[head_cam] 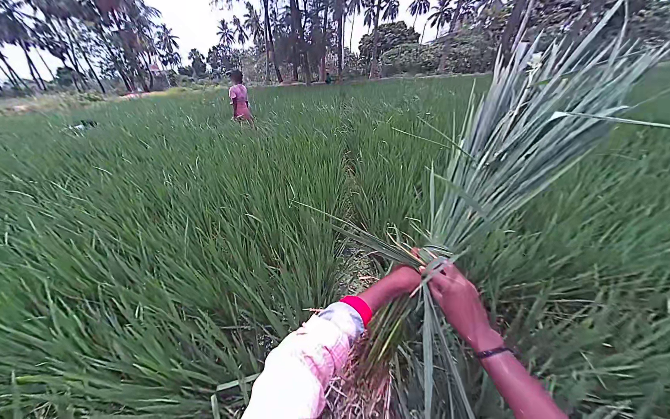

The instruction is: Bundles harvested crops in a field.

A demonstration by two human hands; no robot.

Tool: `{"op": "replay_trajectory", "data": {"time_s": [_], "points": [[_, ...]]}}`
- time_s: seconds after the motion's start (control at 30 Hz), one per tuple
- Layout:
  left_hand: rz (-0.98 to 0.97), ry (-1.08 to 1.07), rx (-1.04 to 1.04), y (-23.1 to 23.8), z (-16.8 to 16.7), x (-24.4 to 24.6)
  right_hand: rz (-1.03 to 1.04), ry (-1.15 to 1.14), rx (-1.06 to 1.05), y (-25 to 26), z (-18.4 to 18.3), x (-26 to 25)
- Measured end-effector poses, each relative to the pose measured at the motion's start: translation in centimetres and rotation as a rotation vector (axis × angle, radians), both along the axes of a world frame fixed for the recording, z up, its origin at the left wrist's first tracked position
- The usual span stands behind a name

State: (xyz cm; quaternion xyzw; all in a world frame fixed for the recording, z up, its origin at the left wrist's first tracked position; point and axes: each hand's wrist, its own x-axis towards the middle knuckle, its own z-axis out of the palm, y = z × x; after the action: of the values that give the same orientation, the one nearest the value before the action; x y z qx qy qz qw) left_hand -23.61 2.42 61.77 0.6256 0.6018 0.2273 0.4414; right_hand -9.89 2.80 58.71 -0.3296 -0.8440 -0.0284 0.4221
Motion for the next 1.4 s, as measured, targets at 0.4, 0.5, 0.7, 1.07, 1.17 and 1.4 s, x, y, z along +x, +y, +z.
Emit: {"op": "replay_trajectory", "data": {"time_s": [0.4,0.5,0.7,1.07,1.17,1.4], "points": [[-0.013,-0.343,0.364,1.2,-5.2,0.0,-0.275,0.2,-0.326,2.1,-0.1,-1.5],[-0.024,-0.408,0.35,0.0,-4.7,-0.4,-0.331,0.271,-0.466,1.8,0.1,-1.8],[-0.043,-0.453,0.297,1.4,-5.1,-1.4,-0.38,0.346,-0.515,2.8,-0.3,-1.1],[-0.166,-0.336,0.279,0.3,-3.9,0.8,-0.335,0.075,-0.442,2.0,0.8,0.9],[-0.281,-0.451,0.566,1.6,-7.8,0.5,-0.311,0.109,-0.238,2.0,-1.1,2.6],[0.065,-0.306,0.189,6.7,-9.7,4.7,-0.102,0.08,-0.144,2.1,-3.1,7.0]]}}
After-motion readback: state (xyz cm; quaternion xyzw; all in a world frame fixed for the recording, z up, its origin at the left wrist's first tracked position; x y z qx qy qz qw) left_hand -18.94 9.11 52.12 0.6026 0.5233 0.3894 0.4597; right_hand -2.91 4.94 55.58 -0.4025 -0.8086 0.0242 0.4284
